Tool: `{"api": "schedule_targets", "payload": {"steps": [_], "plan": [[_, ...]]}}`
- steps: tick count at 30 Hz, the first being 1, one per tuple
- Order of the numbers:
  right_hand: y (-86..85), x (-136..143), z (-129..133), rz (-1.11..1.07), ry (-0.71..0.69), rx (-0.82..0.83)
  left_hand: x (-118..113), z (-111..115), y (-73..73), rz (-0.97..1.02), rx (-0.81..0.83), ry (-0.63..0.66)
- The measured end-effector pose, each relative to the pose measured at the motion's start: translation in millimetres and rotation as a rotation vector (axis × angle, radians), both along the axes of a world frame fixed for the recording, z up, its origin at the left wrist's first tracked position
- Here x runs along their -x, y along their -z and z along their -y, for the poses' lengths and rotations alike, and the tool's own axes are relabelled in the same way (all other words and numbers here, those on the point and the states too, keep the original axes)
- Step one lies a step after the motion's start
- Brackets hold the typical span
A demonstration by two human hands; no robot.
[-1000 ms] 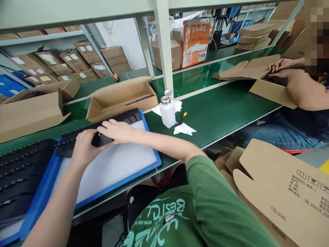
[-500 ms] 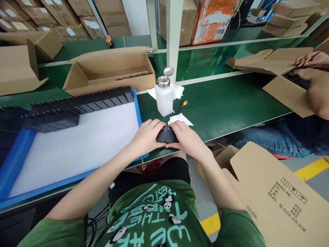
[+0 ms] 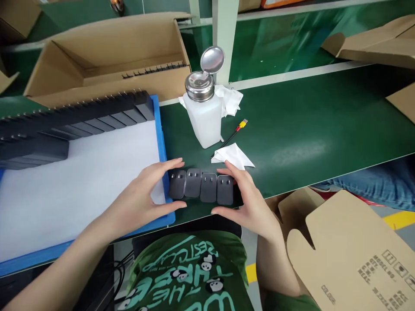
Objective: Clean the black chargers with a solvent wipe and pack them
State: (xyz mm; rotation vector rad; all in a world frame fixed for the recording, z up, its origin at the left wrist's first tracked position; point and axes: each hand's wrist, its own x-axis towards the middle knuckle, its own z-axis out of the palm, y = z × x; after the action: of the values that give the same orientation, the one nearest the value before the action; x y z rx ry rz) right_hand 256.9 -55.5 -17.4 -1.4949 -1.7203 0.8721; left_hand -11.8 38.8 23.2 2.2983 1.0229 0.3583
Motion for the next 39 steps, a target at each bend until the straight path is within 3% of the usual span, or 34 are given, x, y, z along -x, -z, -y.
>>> {"api": "schedule_targets", "payload": {"steps": [6,12,15,17,20,21,25,28,34,39], "plan": [[3.5,8.4,-4.2,-0.042,0.045,-0.022,-15.6,-17.8,-2.0,-0.009,0.053,0.142],[6.6,7.2,-3.9,-0.056,0.04,-0.026,-17.2,-6.2,4.4,0.036,0.08,0.106],[5.0,-0.4,-3.3,-0.101,-0.013,-0.036,-12.9,2.5,0.9,-0.007,0.041,0.084],[1.2,-8.2,-5.2,-0.126,0.054,-0.116,-6.7,10.4,-3.2,-0.024,-0.02,0.032],[-6.5,-20.6,-15.4,0.092,0.307,-0.255,5.8,23.8,-5.3,-0.003,-0.084,-0.087],[-8.5,-24.2,-20.9,0.215,0.33,-0.272,9.6,27.7,-3.9,0.011,-0.083,-0.126],[-6.2,-34.5,-44.5,0.597,0.193,-0.262,16.9,36.4,8.8,0.047,-0.041,-0.246],[4.3,-36.2,-55.3,0.656,0.259,-0.235,17.7,36.8,17.8,0.107,-0.064,-0.258],[11.4,-32.7,-57.1,0.431,0.46,-0.22,23.6,34.2,24.7,0.236,-0.016,-0.248],[0.0,-29.0,-56.9,-0.245,0.727,-0.149,26.6,36.6,29.2,0.282,-0.015,-0.238]]}}
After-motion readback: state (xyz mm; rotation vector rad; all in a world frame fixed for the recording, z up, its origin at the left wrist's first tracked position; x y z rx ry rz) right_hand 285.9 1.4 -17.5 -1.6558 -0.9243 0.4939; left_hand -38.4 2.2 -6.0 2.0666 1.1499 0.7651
